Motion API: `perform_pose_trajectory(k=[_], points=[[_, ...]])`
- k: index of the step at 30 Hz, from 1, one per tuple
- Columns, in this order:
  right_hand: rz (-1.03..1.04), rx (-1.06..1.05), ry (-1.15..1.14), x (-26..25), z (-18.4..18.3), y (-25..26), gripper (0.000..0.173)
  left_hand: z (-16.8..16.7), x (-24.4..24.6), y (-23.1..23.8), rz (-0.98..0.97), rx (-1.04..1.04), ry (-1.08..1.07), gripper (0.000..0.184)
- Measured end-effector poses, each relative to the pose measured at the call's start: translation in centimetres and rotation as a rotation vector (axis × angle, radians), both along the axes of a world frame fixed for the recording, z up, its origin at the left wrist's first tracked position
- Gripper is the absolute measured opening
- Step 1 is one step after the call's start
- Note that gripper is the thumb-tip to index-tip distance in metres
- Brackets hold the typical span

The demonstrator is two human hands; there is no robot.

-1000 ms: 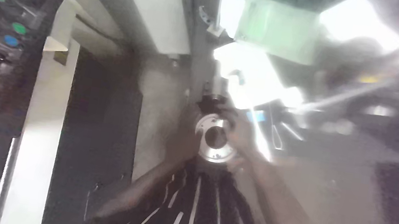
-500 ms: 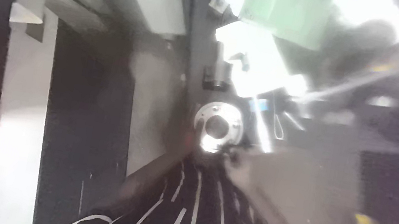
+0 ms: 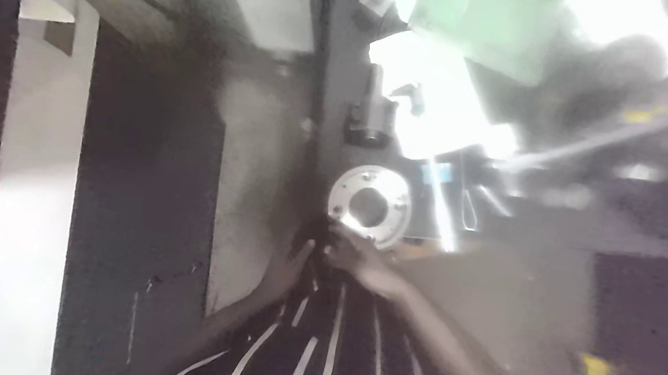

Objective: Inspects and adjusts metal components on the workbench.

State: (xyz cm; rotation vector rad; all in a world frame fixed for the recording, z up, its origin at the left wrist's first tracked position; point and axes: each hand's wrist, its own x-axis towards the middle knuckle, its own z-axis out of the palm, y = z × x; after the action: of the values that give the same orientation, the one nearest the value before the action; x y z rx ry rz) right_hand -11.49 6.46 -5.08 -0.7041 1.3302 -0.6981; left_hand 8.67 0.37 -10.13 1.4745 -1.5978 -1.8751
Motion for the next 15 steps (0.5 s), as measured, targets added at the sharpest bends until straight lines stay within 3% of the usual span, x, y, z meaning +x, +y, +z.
perform_pose_trajectory(k=[3,5,8,10,12,14,15], points=[[-0.085,0.03,-0.085,0.9,1.1,-2.1,0.069,2.0,-0.8,0.4,0.033,-0.071,0.145,0.072],[-0.135,0.06,-0.087,1.5,1.3,-3.4,0.068,2.5,-1.7,0.3,-0.026,-0.122,0.128,0.071],[-0.203,0.043,-0.083,1.6,1.0,-4.3,0.046,1.2,-3.1,-0.6,-0.13,-0.125,0.055,0.054],[-0.224,0.0,-0.142,-0.2,2.1,-3.8,0.042,0.0,-4.0,-2.2,-0.285,-0.246,-0.003,0.061],[-0.245,-0.065,-0.163,-3.0,3.5,-2.4,0.037,1.0,-5.6,-3.7,-0.39,-0.281,-0.085,0.071],[-0.317,-0.167,-0.085,-6.0,3.7,-0.5,0.037,3.6,-8.2,-4.8,-0.314,-0.159,-0.151,0.049],[-0.365,-0.232,0.0,-7.3,3.4,0.3,0.035,3.9,-8.9,-5.9,-0.344,-0.174,-0.146,0.052]])
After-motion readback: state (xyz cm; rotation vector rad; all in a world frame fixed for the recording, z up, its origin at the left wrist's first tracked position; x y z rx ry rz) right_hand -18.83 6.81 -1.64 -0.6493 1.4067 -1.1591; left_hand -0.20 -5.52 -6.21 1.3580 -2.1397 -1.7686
